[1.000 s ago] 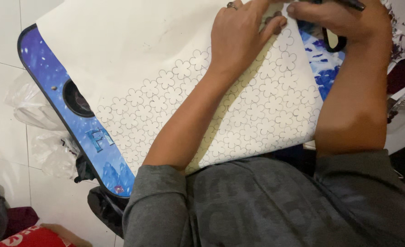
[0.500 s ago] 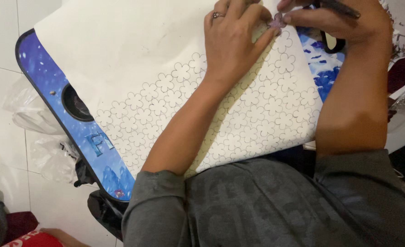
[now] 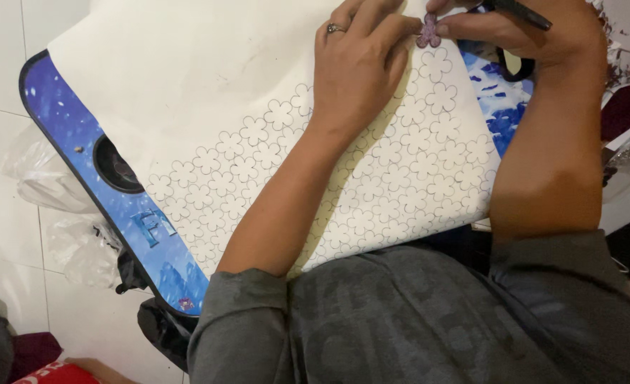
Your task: The person uses a flower-shaped paper stencil and a black pen to trace and color the flower pattern onto a white sheet with pre-drawn outlines. They repeatedly reposition the stencil and trace the same shape multiple times across the sheet.
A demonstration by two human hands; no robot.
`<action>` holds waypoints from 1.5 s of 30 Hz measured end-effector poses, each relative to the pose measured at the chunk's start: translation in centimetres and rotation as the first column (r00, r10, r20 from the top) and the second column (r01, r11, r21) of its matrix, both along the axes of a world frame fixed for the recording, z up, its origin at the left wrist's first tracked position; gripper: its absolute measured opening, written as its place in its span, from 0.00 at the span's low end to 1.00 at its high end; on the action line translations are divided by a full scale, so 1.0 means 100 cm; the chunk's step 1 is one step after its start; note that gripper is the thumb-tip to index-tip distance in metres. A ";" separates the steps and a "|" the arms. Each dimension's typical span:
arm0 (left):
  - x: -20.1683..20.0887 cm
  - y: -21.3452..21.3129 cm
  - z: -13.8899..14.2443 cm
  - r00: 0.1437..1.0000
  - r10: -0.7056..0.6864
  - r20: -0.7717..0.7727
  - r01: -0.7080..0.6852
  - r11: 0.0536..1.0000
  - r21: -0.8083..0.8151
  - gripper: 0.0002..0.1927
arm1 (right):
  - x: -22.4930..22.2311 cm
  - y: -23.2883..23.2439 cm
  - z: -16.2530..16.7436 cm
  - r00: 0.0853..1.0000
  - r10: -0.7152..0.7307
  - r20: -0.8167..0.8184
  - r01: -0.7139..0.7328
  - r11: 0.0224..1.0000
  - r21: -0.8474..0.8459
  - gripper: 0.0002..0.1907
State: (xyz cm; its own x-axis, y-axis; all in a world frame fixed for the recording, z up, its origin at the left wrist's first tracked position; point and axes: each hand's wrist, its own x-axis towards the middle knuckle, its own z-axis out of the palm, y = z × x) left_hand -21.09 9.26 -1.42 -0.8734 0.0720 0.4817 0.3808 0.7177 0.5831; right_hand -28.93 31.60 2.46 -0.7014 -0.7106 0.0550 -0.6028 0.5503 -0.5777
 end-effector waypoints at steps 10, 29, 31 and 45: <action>-0.001 -0.001 -0.002 0.999 -0.015 0.034 0.013 0.999 0.047 0.07 | -0.010 0.018 -0.031 0.950 0.243 -0.197 -0.255 0.966 -0.038 0.12; 0.000 -0.001 0.002 1.000 -0.008 0.012 0.008 0.999 0.050 0.09 | -0.004 0.008 -0.013 0.983 0.022 0.184 -0.036 0.997 0.071 0.13; 0.001 -0.001 0.003 1.000 -0.002 0.003 0.002 0.999 0.049 0.10 | -0.004 0.012 -0.016 0.971 -0.124 0.203 0.074 0.968 0.239 0.16; 0.001 0.000 0.002 1.000 -0.003 -0.009 0.003 0.999 0.048 0.13 | -0.010 0.023 -0.042 0.953 0.126 0.276 -0.072 0.978 -0.197 0.16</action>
